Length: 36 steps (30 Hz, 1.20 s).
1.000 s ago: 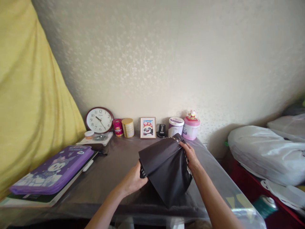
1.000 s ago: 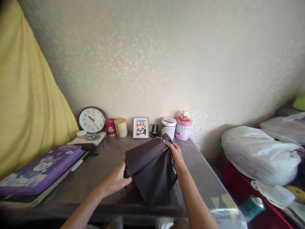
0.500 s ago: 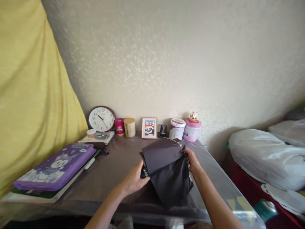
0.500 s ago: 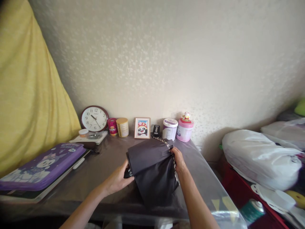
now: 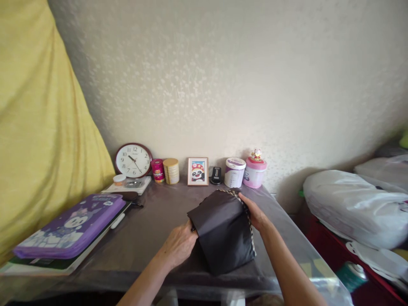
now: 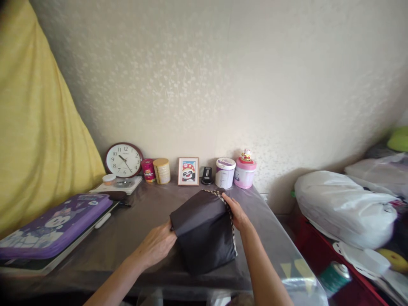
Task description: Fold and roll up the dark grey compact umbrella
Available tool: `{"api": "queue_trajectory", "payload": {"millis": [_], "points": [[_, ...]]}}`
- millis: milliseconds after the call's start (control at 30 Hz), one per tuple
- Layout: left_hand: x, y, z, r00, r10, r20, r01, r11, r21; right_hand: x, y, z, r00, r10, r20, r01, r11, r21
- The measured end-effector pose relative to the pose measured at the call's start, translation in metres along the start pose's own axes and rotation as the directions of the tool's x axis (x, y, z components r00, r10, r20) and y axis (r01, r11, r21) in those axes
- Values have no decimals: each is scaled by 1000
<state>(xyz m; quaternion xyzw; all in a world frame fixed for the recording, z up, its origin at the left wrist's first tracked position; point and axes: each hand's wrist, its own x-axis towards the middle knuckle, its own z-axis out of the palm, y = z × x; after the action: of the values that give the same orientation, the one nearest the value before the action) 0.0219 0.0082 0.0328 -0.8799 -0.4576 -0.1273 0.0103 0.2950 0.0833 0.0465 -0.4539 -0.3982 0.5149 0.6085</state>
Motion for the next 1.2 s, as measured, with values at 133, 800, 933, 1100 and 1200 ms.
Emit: {"api": "queue_trajectory", "payload": {"millis": [133, 800, 933, 1100, 1200], "points": [[-1, -1, 4, 998, -52, 26, 54, 997, -63, -2, 1, -1, 977, 174, 122, -169, 984, -50], [1, -18, 0, 912, -409, -25, 368, 844, -389, -4, 2, 6, 976, 185, 115, -166, 973, -159], [1, -20, -2, 888, -452, -87, 317, 737, -597, 1, 5, 13, 994, 111, -13, -111, 973, -203], [1, -20, -10, 882, -464, -84, 275, 651, -708, 8, 8, 16, 996, 46, -75, -62, 971, -231], [-2, -21, -13, 912, -409, -40, 261, 651, -713, 8, 9, 17, 996, 71, -53, -79, 983, -166]]}}
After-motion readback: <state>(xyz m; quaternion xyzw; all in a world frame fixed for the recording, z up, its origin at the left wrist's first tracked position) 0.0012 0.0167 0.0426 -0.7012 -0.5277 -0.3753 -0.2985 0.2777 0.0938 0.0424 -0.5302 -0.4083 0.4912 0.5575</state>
